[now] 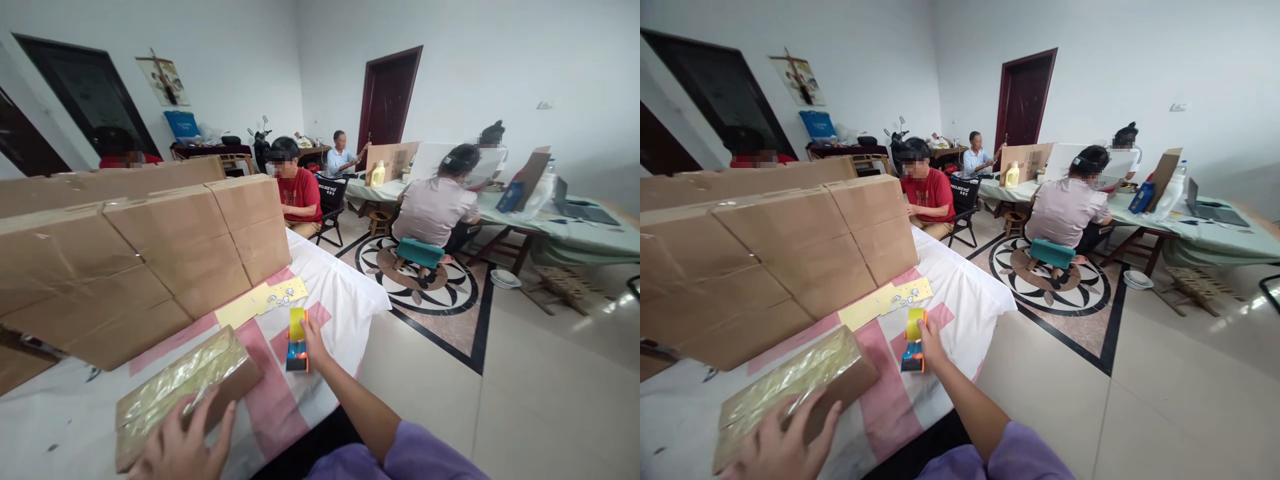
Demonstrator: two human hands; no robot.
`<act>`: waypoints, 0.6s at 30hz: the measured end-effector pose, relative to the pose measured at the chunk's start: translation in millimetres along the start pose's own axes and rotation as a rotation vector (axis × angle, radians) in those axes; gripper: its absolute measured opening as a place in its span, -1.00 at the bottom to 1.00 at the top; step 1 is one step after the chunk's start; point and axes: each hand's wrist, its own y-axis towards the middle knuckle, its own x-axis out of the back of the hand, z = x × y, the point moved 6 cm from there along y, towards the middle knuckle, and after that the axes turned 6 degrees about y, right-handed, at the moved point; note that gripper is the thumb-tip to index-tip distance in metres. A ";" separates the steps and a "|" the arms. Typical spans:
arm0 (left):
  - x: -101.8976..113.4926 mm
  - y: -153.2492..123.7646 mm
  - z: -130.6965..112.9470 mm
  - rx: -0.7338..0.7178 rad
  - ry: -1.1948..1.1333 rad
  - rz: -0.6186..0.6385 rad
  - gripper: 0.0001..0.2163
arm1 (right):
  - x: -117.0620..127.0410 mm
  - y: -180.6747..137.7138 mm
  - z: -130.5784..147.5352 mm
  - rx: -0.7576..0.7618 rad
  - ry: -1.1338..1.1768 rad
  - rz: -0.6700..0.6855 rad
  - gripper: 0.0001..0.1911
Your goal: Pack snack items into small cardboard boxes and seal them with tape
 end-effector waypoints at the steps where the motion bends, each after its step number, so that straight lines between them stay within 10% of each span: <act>1: -4.4 -5.8 -13.0 -0.020 0.004 -0.019 -0.59 | -5.6 -9.1 3.5 -0.004 0.017 0.008 -0.38; 9: -67.5 -21.9 -86.9 -0.091 -0.495 0.068 -0.52 | -41.1 -69.2 33.2 0.080 -0.148 0.320 -0.27; 18: -60.0 -27.6 -113.7 -0.037 -0.807 0.220 -0.44 | -28.9 -25.0 53.9 0.251 -0.202 0.172 -0.33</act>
